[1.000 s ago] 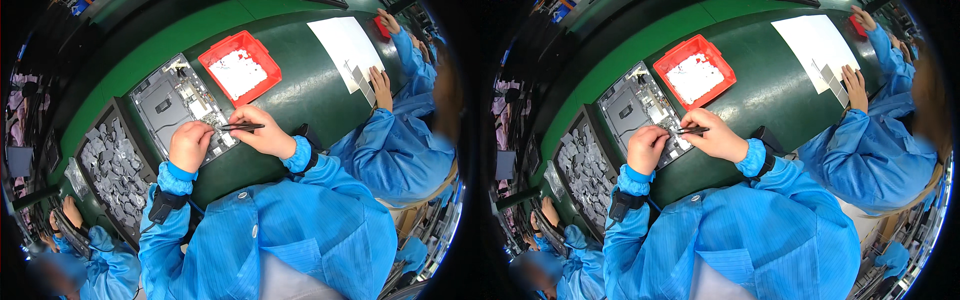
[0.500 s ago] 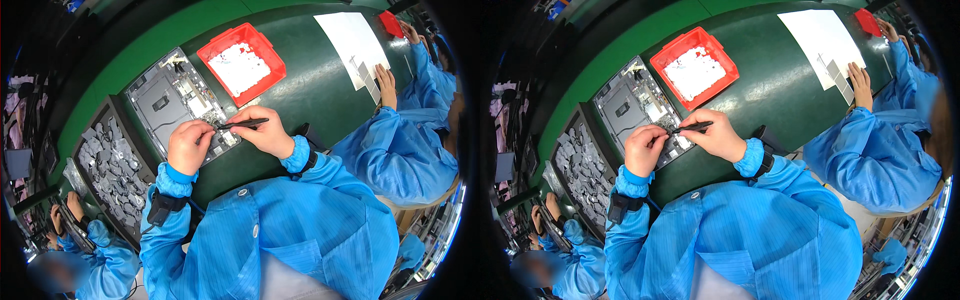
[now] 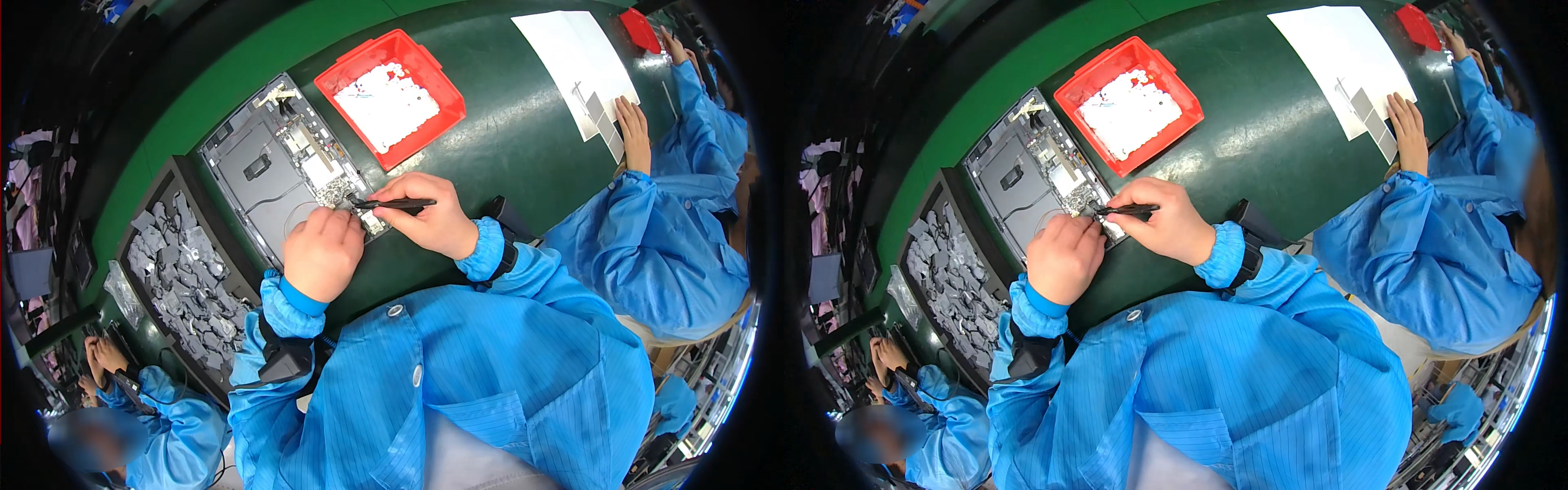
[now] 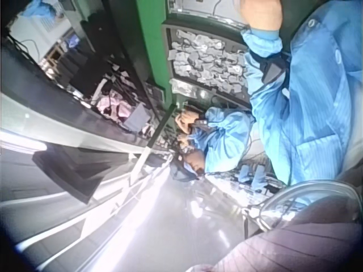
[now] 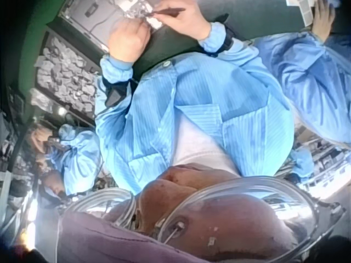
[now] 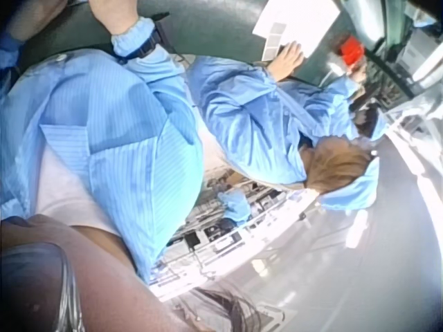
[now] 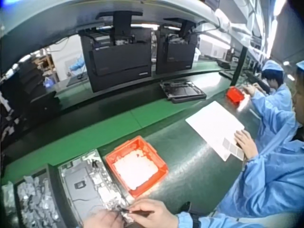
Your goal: Assembling internal electronic components into a tablet or laptop chassis using tweezers and a screwdriver on a manufacturing line.
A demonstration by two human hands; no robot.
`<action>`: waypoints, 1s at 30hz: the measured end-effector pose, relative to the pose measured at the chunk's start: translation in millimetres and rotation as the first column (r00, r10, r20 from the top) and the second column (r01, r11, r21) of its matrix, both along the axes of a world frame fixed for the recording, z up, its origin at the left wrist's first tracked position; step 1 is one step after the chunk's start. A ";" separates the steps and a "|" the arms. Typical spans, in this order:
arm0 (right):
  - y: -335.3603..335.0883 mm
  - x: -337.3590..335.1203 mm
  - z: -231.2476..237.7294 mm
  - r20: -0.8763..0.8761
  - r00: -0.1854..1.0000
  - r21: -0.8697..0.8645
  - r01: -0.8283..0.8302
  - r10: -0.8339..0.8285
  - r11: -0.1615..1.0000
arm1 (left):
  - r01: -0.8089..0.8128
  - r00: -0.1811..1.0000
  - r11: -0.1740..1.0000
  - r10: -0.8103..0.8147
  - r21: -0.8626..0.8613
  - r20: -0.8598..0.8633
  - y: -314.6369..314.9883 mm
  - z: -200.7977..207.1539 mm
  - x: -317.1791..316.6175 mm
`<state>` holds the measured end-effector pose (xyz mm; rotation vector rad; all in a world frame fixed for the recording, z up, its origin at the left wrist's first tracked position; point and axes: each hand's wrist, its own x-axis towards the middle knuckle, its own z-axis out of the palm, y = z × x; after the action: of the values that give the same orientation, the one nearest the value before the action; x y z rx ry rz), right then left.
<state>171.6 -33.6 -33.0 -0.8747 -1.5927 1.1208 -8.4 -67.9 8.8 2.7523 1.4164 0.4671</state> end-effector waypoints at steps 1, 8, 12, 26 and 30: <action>-0.5 0.2 0.4 -0.002 1.000 -0.001 0.001 -0.001 1.000 | 0.001 1.000 1.000 -0.001 -0.001 -0.002 -3.3 -0.1 0.9; -0.1 0.4 -0.1 0.127 0.992 0.178 -0.036 0.013 0.983 | 0.050 0.993 0.993 -0.037 0.106 -0.116 -3.8 -4.7 -1.4; 0.2 1.3 0.6 0.109 0.993 0.098 -0.058 0.047 0.994 | 0.039 0.988 0.992 -0.020 0.123 -0.150 -6.8 -12.3 3.9; -2.3 8.9 2.5 -0.128 0.985 -0.023 0.116 -0.118 0.993 | 0.043 0.991 0.998 -0.036 0.054 -0.131 -5.8 -7.2 6.1; -3.1 9.3 1.1 -0.113 0.985 0.003 0.134 -0.133 0.991 | 0.052 0.989 0.997 -0.043 0.061 -0.143 -4.3 -7.0 7.0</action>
<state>180.9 -36.7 -31.8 -0.8827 -1.4255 1.0475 -1.3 -72.2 1.9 2.9166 1.3825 0.3278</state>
